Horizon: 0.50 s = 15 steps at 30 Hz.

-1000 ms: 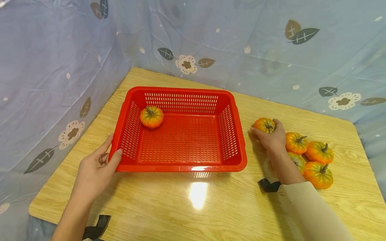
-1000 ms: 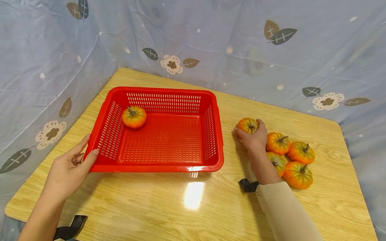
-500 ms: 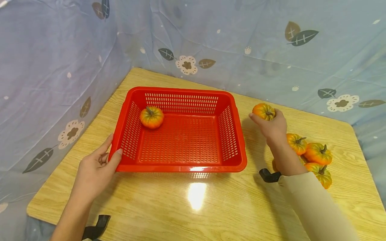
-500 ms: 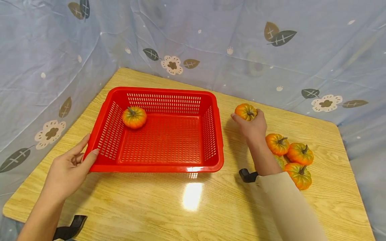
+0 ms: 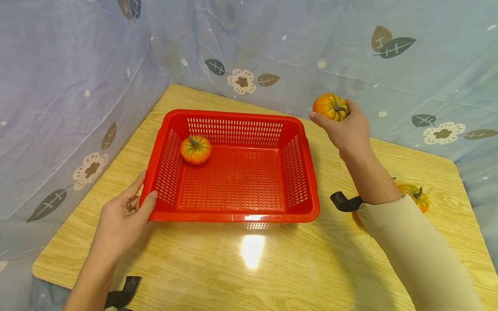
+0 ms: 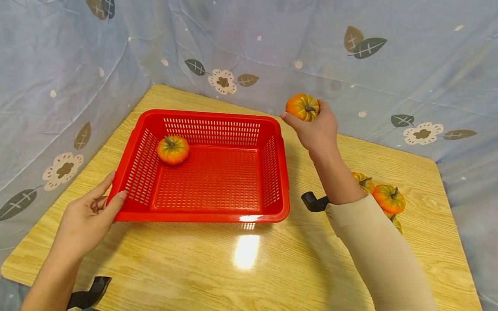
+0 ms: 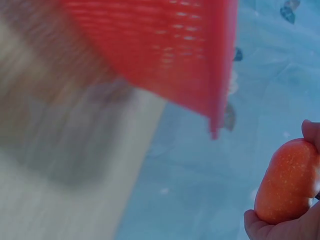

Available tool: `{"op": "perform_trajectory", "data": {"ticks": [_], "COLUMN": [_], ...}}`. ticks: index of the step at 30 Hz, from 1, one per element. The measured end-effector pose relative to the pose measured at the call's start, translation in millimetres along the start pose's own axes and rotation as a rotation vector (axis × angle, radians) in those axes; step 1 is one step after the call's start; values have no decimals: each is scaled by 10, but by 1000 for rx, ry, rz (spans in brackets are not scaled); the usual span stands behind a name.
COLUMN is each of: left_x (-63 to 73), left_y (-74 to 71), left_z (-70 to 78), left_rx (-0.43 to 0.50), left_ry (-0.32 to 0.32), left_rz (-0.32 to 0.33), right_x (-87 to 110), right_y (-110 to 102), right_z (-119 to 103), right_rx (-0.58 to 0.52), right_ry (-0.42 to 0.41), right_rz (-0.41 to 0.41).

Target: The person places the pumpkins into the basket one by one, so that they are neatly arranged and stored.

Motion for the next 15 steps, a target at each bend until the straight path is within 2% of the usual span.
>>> {"op": "perform_trajectory", "data": {"ticks": [4,8,15], "left_x": [-3,2,4], "left_y": [10,3,3], "left_z": [-7,-15,-26], "left_rx": [10,11,12], "left_ry": [-2,-7,-6], "left_rz": [-6,-8,-12], "right_x": [-27,-32,-31], "right_y": [76,241,592], "right_z": [-256,-461,-664], "right_rx": [-2,-21,-11], "right_ry": [-21,-69,-126], "right_rz": [-10,-41,-119]}}
Point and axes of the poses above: each hand's wrist, its own x-axis away from the middle knuckle, its own y-axis out of the palm, z = x × y, the point moved 5 cm from there along -x, towards the middle knuckle, and after that the axes turned 12 degrees about -z, right-handed, at the moved point
